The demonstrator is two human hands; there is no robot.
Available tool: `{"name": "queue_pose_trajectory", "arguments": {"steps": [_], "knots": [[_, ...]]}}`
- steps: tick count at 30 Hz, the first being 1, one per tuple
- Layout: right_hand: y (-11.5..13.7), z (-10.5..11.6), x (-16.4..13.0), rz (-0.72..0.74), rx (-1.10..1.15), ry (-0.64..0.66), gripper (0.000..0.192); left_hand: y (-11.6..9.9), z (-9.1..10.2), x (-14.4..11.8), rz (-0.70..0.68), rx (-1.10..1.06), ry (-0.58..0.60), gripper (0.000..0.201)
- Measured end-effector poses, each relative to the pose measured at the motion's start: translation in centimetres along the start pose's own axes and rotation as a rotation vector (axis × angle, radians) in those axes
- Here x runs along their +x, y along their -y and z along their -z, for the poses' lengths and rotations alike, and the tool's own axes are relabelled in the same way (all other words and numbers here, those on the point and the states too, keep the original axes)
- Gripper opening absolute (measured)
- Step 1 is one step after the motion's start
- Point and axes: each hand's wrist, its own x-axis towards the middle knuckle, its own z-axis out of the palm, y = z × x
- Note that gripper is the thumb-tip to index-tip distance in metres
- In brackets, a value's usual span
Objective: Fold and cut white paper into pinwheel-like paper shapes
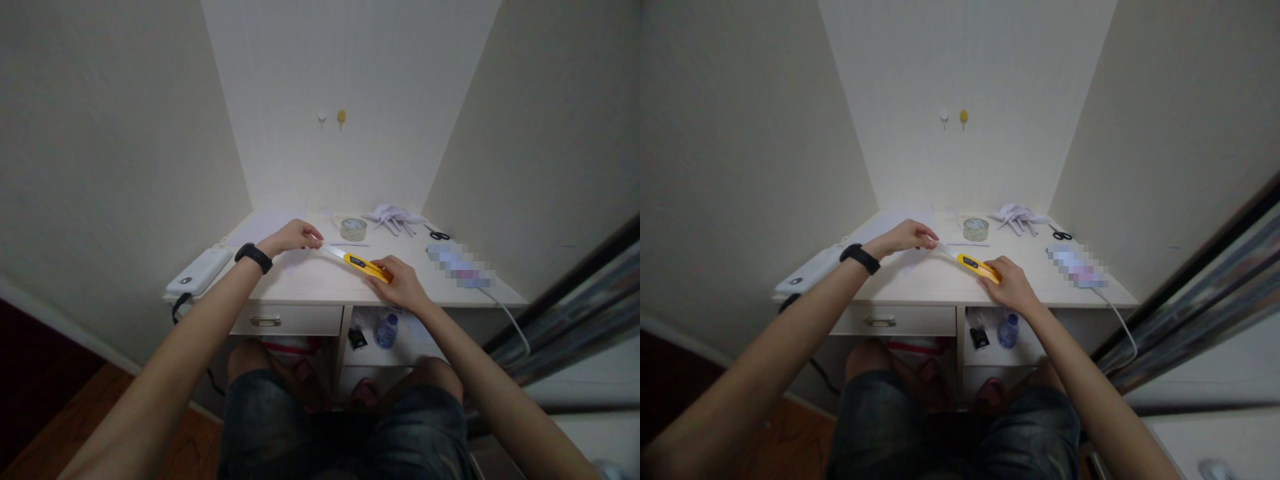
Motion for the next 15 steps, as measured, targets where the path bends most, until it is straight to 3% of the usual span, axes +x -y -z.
{"name": "queue_pose_trajectory", "arguments": {"steps": [2,6,9,15], "knots": [[-0.4,0.2,0.1,-0.095,-0.119,-0.047,0.034,0.5,-0.1,-0.3,0.019,0.158,-0.093,0.035],[-1.7,0.6,1.0,-0.467,-0.393,-0.053,0.039,1.4,-1.3,-2.0,0.064,0.605,-0.198,0.05],[-2.6,0.8,2.0,-0.644,-0.515,0.035,0.043,1.4,-2.5,-3.4,0.118,0.737,-0.132,0.061],[-3.3,0.5,3.8,-0.772,-0.559,0.12,0.046,0.7,-3.6,-4.3,0.147,0.894,-0.027,0.049]]}}
